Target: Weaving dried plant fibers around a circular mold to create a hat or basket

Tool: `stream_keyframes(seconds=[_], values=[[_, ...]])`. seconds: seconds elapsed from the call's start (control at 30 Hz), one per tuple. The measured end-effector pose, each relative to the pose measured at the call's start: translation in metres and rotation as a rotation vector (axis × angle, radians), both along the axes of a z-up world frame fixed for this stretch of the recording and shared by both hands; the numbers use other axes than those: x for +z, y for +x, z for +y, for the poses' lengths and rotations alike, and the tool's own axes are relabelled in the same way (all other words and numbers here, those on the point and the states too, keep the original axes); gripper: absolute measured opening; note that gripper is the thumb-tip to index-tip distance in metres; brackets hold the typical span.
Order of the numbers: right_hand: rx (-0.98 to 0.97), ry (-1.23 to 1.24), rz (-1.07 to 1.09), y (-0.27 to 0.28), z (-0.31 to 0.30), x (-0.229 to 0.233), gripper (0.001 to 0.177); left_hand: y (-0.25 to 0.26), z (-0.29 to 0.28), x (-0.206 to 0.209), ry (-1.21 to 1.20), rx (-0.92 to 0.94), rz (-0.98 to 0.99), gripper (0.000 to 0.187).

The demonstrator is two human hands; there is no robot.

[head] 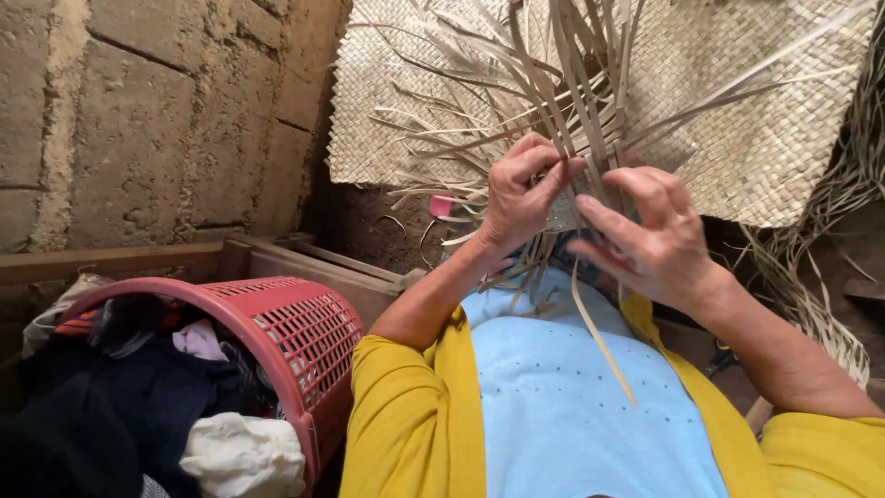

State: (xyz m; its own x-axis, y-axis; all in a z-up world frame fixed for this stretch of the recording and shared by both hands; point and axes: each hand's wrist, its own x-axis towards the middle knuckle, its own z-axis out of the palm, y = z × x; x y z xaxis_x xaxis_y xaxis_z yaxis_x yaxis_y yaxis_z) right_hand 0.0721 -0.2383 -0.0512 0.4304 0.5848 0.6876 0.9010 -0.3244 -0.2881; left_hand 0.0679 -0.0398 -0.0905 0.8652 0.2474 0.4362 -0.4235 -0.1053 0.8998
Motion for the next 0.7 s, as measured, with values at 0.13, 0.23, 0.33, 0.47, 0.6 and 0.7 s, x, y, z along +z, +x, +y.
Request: stream_keyframes(seconds=[0.13,0.23,0.33,0.47,0.6,0.7], values=[[-0.066,0.001,0.045,-0.001,-0.003,-0.03,0.03,-0.003,0.015,0.029,-0.265,-0.221,0.441,0.028],[-0.055,-0.005,0.04,0.001,0.003,-0.023,0.029,0.005,0.029,0.014,-0.307,-0.371,0.533,0.061],[-0.046,0.029,0.019,0.004,0.012,-0.014,0.023,0.026,0.031,-0.006,-0.219,-0.41,0.431,0.047],[-0.048,0.037,0.008,0.004,0.016,-0.012,0.021,0.034,0.028,0.039,-0.232,-0.419,0.406,0.029],[-0.068,0.029,0.016,-0.001,0.017,-0.015,0.02,0.046,0.03,0.026,-0.222,-0.4,0.373,0.02],[-0.067,0.041,0.028,-0.005,0.015,-0.021,0.019,0.045,0.033,0.056,-0.285,-0.432,0.413,0.028]])
